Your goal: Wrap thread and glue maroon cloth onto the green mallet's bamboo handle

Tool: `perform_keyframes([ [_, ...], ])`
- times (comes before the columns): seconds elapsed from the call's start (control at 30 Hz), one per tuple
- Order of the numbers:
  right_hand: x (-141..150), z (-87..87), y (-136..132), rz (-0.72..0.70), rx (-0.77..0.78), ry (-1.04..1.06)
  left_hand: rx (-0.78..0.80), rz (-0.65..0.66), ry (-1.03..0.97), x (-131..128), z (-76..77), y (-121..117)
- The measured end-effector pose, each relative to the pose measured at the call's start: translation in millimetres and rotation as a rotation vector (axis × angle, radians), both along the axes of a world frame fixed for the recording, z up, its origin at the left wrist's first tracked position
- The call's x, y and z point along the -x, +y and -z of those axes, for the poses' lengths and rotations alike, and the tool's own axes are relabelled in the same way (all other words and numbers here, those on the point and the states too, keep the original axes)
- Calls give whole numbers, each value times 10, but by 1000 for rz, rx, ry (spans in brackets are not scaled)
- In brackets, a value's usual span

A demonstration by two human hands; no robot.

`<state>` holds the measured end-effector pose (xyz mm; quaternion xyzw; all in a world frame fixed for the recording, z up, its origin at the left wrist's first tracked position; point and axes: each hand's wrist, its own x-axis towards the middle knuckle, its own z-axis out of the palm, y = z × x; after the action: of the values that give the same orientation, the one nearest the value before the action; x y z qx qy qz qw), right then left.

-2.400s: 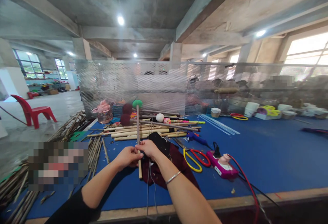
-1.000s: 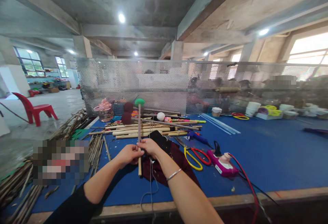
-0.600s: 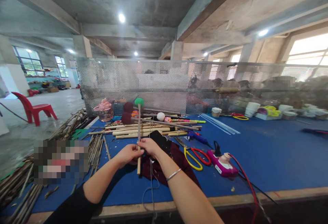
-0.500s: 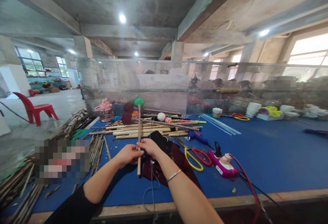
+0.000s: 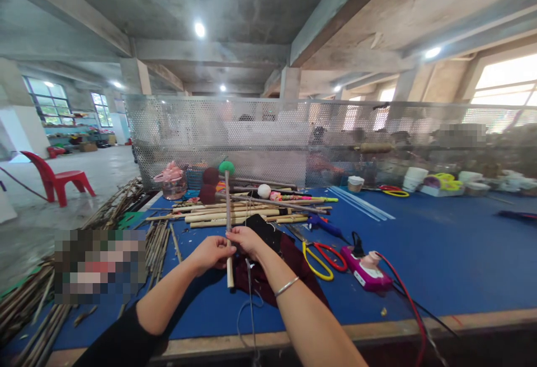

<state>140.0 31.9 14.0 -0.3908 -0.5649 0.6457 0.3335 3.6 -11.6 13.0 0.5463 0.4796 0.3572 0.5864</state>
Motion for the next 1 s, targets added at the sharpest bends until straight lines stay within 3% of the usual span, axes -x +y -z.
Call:
perform_keyframes([
  [0.1,-45,-11,7,-104,36,20,118,120,-108,32,-72,-22],
  [0.2,-38,-14,-8,-96,15,14,186,143,-131,39,-118,-40],
  [0.4,18,8,0,22,-12,19,-5,-45,35,-12,-34,-21],
  [0.47,1,13,19,-4,-10,10,-21,-26,7,-9,-35,-19],
  [0.63,-44,22,28,-116,-3,-8,110,127,-100,31,-112,-46],
  [0.73,-28,34,21,-65,-17,-36,104,78,-25,33,-84,-34],
  [0.87,-8,41,27,47,-24,-83,-50,-39,170,31,23,18],
  [0.93,-18,34,29,58,-32,-92,-71,-29,159,32,35,27],
  [1.0,-37,21,27,25,-29,-67,9,34,34,22,0,9],
])
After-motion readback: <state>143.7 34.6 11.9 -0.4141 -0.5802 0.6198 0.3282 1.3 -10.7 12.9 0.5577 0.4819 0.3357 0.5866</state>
